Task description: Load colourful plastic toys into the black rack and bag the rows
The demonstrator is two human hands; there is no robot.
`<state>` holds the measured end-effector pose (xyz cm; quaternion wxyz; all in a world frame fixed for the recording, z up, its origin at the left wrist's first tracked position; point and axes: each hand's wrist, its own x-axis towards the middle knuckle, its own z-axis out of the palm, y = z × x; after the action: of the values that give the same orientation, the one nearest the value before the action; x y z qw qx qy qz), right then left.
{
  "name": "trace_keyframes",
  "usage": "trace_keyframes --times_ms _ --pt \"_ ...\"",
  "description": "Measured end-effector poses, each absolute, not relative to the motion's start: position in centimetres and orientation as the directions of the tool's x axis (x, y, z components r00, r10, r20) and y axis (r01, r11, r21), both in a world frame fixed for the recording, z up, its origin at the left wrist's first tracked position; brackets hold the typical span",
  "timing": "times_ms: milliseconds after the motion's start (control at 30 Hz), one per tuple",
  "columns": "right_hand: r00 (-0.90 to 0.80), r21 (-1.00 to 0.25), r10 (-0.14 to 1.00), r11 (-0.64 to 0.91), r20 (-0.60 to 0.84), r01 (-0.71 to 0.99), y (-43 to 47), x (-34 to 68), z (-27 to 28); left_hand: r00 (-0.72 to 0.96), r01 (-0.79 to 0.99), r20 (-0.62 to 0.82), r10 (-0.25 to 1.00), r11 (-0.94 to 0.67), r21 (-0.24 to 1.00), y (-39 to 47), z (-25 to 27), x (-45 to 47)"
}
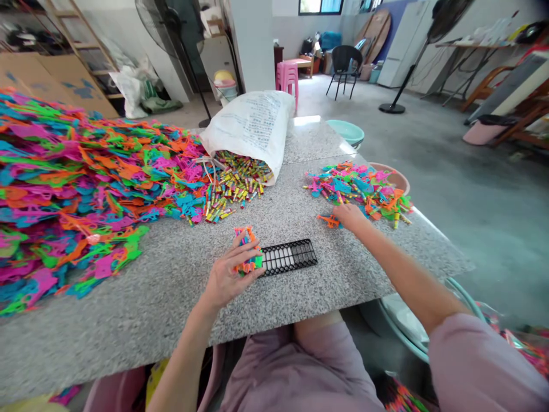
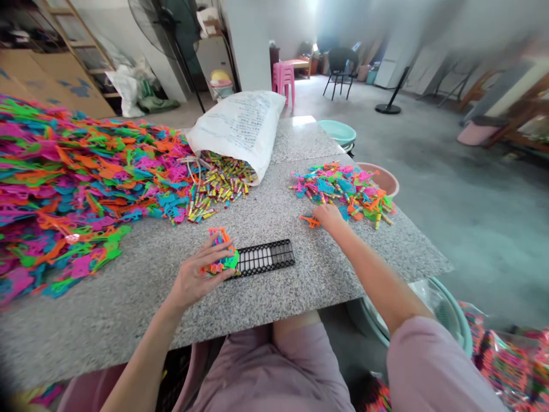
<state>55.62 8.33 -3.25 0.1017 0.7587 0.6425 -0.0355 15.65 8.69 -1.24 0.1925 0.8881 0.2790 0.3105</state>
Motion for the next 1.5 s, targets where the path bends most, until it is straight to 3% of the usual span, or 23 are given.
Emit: trace_keyframes --times_ms 100,167,267,367,700,867,1067,1200,1333,1433,1500 --pt "0.133 -0.037 0.988 -0.136 -0.076 0.990 8.0 53.4 -2.9 0.652 0.371 0.443 0.616 -0.768 0.523 8.7 -1.3 15.5" --pt "0.090 -0.304 0.996 -0.082 0.011 0.949 7.9 49.4 -3.3 0.648 0.369 0.440 0.621 -0.762 0.531 8.7 -1.4 15.5" --pt "-0.037 -0.727 0.997 0.079 0.074 0.682 8.2 41.4 -5.2 0.647 0.376 0.441 0.622 -0.763 0.526 8.6 -1.4 15.6" --pt "-0.058 -0.844 0.994 0.110 0.093 0.526 8.7 35.7 -7.0 0.651 0.382 0.443 0.616 -0.770 0.511 8.6 -1.2 15.6" --pt "-0.127 -0.809 0.991 0.115 0.051 0.577 9.8 36.0 -6.7 0.625 0.371 0.471 0.622 -0.768 0.521 8.6 -1.3 15.8" --pt "-0.195 -0.566 0.981 0.160 -0.003 0.809 10.1 35.3 -5.8 0.624 0.379 0.460 0.632 -0.759 0.529 8.4 -1.2 16.0" --pt "-0.251 -0.367 0.962 0.197 -0.106 0.909 10.4 34.8 -4.5 0.661 0.378 0.456 0.596 -0.789 0.484 8.6 -1.0 16.1" --pt "-0.212 -0.366 0.973 0.166 -0.090 0.916 10.1 33.6 -4.7 0.686 0.400 0.433 0.584 -0.800 0.447 9.2 -0.7 16.0" --pt "-0.217 -0.474 0.976 0.177 -0.031 0.863 8.8 35.7 -4.2 0.699 0.406 0.421 0.579 -0.805 0.433 9.6 -0.6 15.9" --pt "0.000 -0.423 0.998 0.024 0.058 0.906 6.5 42.7 -3.2 0.706 0.398 0.420 0.570 -0.810 0.431 9.7 -0.8 15.8" --pt "0.316 -0.329 0.946 -0.276 0.075 0.903 4.7 48.8 -2.6 0.700 0.386 0.430 0.571 -0.808 0.444 9.7 -1.0 15.9"
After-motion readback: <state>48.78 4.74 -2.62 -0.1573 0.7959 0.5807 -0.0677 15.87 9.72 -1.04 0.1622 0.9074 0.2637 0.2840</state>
